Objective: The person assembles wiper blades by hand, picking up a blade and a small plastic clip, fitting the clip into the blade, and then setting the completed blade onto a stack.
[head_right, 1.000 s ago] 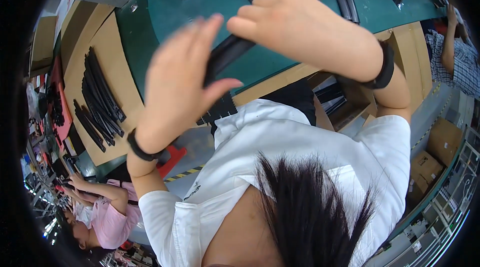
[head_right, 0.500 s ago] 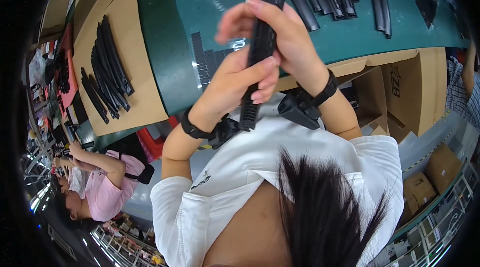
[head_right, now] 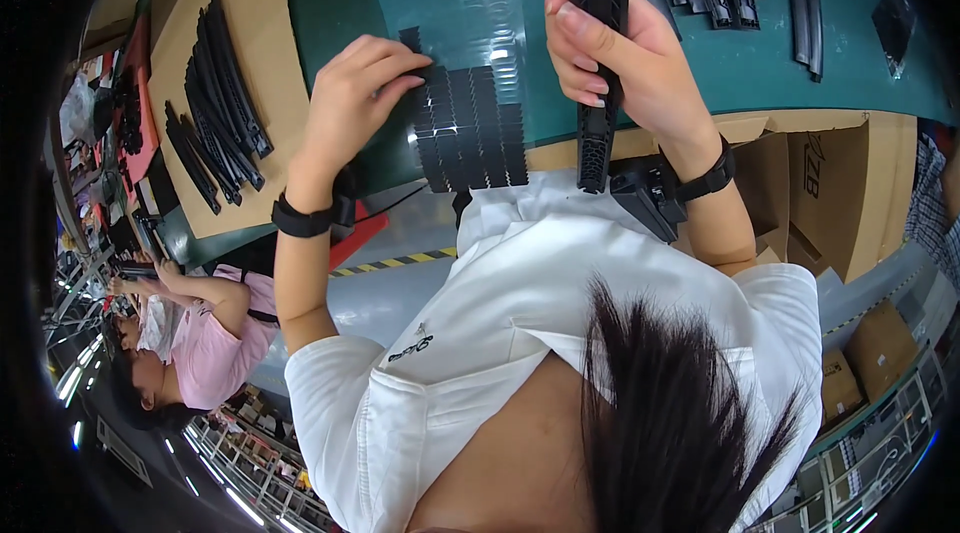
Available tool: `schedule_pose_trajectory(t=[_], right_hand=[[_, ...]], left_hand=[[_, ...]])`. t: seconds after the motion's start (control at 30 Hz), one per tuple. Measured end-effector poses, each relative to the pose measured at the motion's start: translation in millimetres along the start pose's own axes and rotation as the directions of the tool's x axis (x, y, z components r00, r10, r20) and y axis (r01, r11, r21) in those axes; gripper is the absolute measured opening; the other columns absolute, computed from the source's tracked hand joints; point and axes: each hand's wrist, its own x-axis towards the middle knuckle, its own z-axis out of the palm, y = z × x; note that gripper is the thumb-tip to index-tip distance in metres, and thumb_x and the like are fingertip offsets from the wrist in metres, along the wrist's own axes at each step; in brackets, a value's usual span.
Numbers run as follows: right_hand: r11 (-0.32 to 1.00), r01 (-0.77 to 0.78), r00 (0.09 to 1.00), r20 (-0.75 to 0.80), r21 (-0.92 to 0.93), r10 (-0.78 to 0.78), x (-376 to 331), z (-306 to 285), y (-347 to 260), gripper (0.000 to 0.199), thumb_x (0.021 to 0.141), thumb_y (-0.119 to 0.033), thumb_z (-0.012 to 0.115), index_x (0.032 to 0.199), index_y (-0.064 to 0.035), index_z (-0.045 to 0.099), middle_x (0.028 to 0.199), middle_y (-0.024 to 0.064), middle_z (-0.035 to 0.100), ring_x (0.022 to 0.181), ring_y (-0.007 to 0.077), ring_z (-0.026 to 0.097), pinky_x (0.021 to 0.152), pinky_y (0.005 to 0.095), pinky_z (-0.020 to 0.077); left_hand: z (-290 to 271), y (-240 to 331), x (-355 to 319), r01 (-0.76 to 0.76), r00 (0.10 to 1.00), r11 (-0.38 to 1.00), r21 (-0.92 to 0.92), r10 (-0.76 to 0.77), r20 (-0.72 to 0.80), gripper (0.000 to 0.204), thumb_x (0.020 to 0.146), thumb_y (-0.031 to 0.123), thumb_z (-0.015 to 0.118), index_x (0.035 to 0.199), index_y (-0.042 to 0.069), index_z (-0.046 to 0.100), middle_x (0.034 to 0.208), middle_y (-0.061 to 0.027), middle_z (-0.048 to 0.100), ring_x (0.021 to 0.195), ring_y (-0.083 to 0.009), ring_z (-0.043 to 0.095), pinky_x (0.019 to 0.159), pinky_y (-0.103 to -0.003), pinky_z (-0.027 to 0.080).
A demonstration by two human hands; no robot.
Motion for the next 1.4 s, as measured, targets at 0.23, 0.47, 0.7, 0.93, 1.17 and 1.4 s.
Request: schedule_pose_trajectory(t=[0.23,0.47,0.7,0.93,1.17,1.4], right_hand=[[0.992,-0.102,0.995,-0.015,-0.077,0.102,-8.5,-1.7,7.0,0.013,0.084,-0.017,0.042,0.088,-0.0045,0.038,0.058,-0.0005,0.030,0.043,0.0048,0.026,0.038,0.0176,0.0234],[0.988,-0.135,0.990,-0.050,-0.081,0.131,-6.5,3.6,11.2,0.013,0.084,-0.016,0.043,0.087,-0.0041,0.039,0.058,-0.0008,0.029,0.044,0.0047,0.026,0.038,0.0175,0.0232],[0.988,-0.129,0.991,-0.042,-0.089,0.126,-1.5,12.7,12.3,0.013,0.084,-0.015,0.044,0.087,-0.0034,0.039,0.058,-0.0012,0.030,0.044,0.0048,0.027,0.039,0.0177,0.0241],[0.986,-0.107,0.992,-0.084,-0.126,0.097,-4.4,18.7,12.1,0.012,0.083,-0.012,0.044,0.088,-0.0023,0.039,0.058,-0.0012,0.032,0.045,0.0054,0.029,0.041,0.0182,0.0256],[0.992,-0.063,0.993,-0.107,-0.107,0.052,-4.7,23.4,10.6,0.012,0.083,-0.011,0.044,0.088,-0.0016,0.039,0.058,-0.0009,0.033,0.046,0.0060,0.030,0.041,0.0185,0.0266],[0.964,0.010,0.998,-0.059,-0.266,-0.027,-4.1,34.6,11.5,0.014,0.084,-0.014,0.044,0.088,-0.0012,0.039,0.061,0.0003,0.037,0.047,0.0064,0.032,0.042,0.0190,0.0280]], left_hand=[[-0.6,-15.3,18.0,-0.270,0.947,0.963,0.008,0.264,0.181,0.016,0.061,0.003,0.057,0.075,0.011,0.061,0.067,0.0005,0.052,0.065,-0.0153,0.051,0.054,-0.027,0.043],[4.7,-16.7,32.6,-0.330,0.910,0.943,-0.043,0.330,0.252,0.012,0.060,0.002,0.056,0.070,0.008,0.059,0.065,-0.0015,0.052,0.063,-0.0171,0.052,0.053,-0.027,0.043],[4.6,-9.9,50.5,-0.264,0.866,0.963,-0.050,0.259,0.428,0.006,0.061,0.001,0.054,0.064,0.006,0.056,0.060,-0.0045,0.052,0.059,-0.0197,0.054,0.052,-0.028,0.043],[-9.3,-1.6,49.4,0.024,0.865,0.999,0.042,-0.042,0.500,0.006,0.059,0.000,0.057,0.064,0.003,0.057,0.062,-0.0078,0.056,0.060,-0.0205,0.056,0.052,-0.027,0.043],[-41.8,36.5,43.4,0.339,0.881,0.510,-0.791,-0.466,0.078,0.007,0.074,0.003,0.052,0.078,-0.002,0.056,0.081,-0.0145,0.059,0.071,-0.0200,0.056,0.067,-0.025,0.043],[-35.3,100.1,61.7,-0.010,0.857,0.032,-0.999,-0.515,-0.025,0.012,0.078,0.006,0.047,0.086,-0.002,0.051,0.089,-0.0199,0.056,0.080,-0.0223,0.053,0.068,-0.028,0.042]])
